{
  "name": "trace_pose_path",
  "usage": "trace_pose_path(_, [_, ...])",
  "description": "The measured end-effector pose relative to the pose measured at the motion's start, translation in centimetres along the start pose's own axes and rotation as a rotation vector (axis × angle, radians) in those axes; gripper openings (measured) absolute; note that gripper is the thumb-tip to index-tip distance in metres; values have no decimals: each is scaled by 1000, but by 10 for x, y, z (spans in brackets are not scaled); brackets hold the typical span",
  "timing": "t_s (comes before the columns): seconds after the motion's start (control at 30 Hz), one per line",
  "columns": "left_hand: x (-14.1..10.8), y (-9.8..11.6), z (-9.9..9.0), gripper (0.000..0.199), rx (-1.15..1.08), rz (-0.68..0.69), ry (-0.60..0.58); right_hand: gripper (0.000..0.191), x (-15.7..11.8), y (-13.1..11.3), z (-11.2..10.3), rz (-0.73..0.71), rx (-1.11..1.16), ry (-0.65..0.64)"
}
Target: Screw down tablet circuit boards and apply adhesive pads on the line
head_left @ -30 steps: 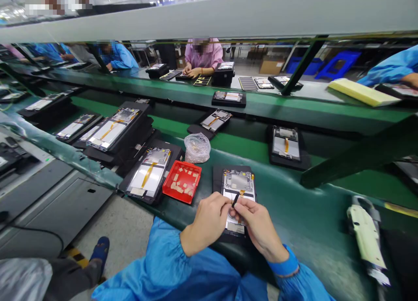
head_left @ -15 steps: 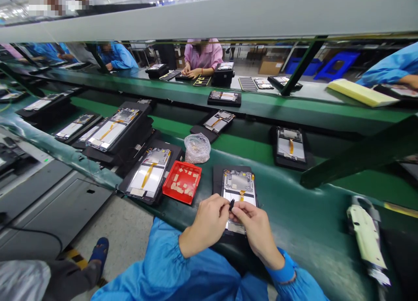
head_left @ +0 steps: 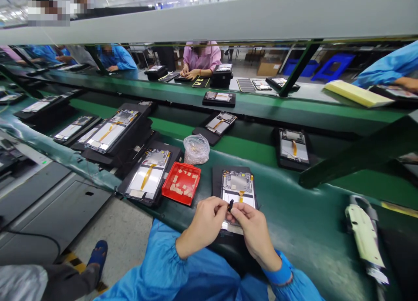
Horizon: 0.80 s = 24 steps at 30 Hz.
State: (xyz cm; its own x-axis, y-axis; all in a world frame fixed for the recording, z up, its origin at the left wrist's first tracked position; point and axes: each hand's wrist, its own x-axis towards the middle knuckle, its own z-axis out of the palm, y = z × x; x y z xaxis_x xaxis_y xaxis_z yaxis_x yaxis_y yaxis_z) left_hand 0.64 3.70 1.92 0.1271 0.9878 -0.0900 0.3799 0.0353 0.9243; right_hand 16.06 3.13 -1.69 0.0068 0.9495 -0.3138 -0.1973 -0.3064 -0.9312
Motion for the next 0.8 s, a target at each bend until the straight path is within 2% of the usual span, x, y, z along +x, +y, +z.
trace_pose_path(0.3, [-3, 2, -2, 20, -33, 4, 0, 39, -4, 0, 3, -102, -110, 79])
trace_pose_path(0.67, [-4, 0, -7, 21, -58, -21, -52, 26, -9, 2, 2, -188, -237, 50])
trace_pose_path(0.8, [-4, -1, -10, 22, -79, -5, -79, 26, -10, -2, 3, -157, -201, 28])
